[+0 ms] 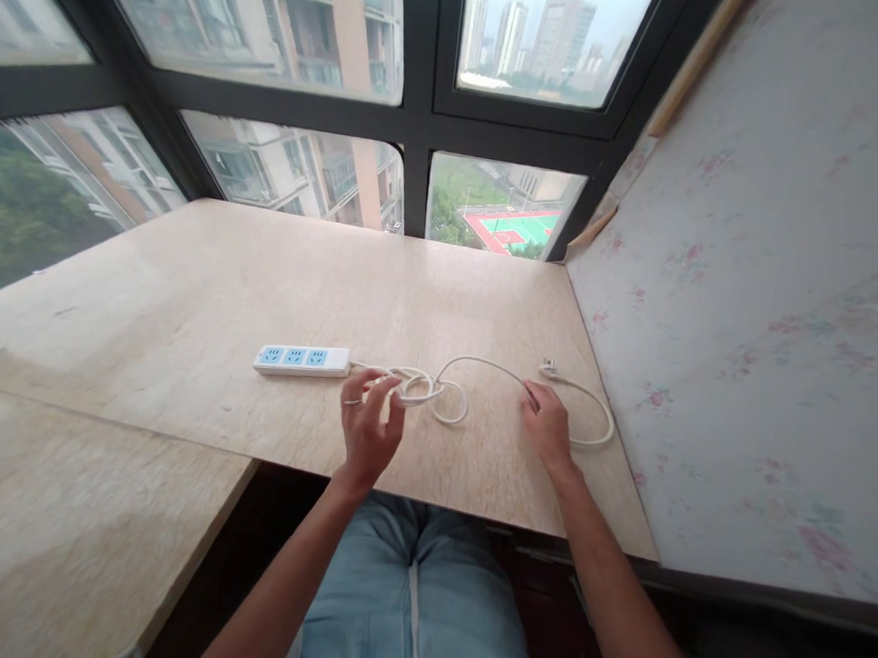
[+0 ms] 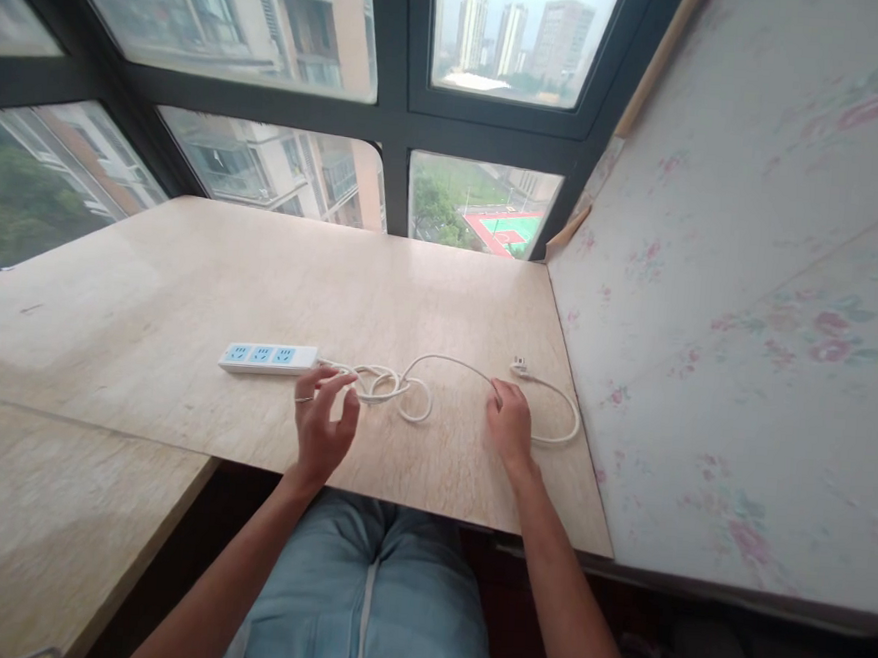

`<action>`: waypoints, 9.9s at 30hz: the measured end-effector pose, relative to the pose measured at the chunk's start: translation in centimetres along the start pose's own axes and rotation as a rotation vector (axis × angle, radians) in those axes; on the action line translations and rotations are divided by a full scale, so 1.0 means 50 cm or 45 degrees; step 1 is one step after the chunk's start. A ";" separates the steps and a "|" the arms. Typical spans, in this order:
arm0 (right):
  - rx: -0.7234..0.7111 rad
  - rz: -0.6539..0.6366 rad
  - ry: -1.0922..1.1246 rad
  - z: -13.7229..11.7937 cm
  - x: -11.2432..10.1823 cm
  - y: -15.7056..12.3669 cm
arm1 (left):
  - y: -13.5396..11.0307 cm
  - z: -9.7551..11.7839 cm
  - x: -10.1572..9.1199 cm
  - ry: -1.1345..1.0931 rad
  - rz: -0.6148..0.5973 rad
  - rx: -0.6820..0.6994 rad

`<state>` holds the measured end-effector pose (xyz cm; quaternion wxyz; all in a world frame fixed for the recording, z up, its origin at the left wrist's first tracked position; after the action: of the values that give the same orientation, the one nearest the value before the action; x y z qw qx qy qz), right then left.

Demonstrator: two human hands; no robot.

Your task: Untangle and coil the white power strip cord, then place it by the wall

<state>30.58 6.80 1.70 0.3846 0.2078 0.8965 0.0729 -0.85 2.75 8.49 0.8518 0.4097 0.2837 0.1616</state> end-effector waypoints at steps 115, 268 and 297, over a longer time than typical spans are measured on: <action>0.100 -0.560 -0.230 -0.288 0.147 -0.090 | 0.008 -0.060 0.111 0.131 -0.310 0.421; -0.443 -0.370 -0.341 -0.103 -0.057 -0.099 | -0.016 -0.041 0.071 0.019 -0.450 0.392; -0.414 -0.110 -0.325 -0.043 0.029 -0.027 | 0.066 -0.334 -0.114 0.552 -0.817 0.362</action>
<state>27.72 6.25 1.85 0.5262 0.1117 0.8250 0.1732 -15.77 11.99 4.71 0.7143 0.3706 0.5894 -0.0706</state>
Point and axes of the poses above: each hand's wrist, its own y-axis towards the middle knuckle, its own x-axis out of the palm, z = x × y, the point moved 7 cm from there along y, towards the middle knuckle, and after that the axes turned 13 degrees about x, right-handed, at the moved point
